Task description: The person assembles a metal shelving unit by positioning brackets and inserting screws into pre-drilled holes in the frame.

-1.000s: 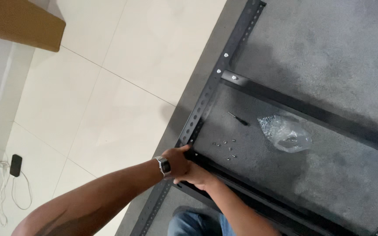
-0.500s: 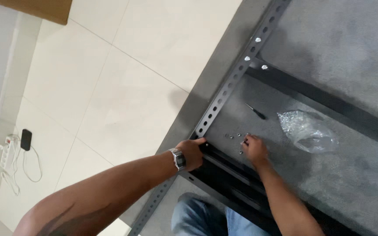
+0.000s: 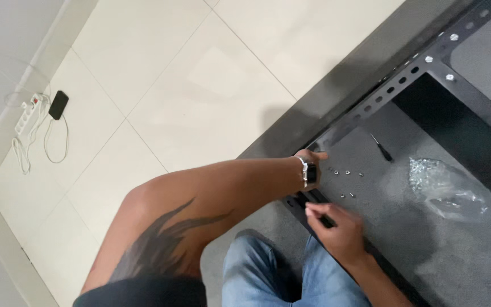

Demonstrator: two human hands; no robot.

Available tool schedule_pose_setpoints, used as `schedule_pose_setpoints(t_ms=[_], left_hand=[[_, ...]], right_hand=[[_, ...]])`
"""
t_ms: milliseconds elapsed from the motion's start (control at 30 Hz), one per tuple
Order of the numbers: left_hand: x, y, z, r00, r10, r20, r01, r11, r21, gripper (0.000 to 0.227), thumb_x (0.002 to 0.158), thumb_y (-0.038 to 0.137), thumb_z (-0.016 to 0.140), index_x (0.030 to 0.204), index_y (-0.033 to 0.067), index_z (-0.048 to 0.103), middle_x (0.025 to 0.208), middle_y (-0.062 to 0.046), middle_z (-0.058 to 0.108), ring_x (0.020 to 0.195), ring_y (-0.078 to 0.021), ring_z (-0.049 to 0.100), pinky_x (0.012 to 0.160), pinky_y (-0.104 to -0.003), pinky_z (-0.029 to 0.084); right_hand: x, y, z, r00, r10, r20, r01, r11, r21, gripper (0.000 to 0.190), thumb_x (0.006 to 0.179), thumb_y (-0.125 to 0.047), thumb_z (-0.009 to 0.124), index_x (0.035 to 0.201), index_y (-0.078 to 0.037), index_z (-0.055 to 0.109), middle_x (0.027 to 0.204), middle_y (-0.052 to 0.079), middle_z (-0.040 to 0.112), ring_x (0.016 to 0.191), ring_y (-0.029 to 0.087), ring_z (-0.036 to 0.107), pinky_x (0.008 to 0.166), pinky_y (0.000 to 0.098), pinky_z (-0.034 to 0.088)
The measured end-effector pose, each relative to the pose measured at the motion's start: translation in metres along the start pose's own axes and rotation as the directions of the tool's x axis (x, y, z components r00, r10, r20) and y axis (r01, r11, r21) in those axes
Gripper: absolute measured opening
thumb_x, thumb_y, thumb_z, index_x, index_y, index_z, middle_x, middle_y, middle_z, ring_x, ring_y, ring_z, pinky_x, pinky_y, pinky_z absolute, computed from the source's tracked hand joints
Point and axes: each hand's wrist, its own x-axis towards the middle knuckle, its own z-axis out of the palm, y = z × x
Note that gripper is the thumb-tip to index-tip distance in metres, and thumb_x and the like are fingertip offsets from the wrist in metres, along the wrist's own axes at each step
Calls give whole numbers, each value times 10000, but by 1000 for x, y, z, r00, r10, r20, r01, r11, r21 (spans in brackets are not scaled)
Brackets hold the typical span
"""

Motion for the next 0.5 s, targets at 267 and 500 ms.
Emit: schedule_pose_setpoints(t_ms=[267,500], left_hand=[[-54,-8,2,981,-187,-58,193,973,130,856,1203,185,368,1830,390,-177,1971,-131,169,1809,-416,213,1363,-603,346],[-7,-22,17,965,-209,-160,222,973,68,737,1186,207,373,1777,361,-41,1920,-135,263,1776,-412,281,1361,-595,358]], right_hand=[[23,-36,68,923,-383,-32,362,896,-257,466,1015,53,802,704,-137,511,673,46,557,658,256,594,681,412,501],[9,14,83,917,-392,73,389,837,-384,363,902,94,787,690,-134,602,719,60,595,723,291,606,723,431,543]])
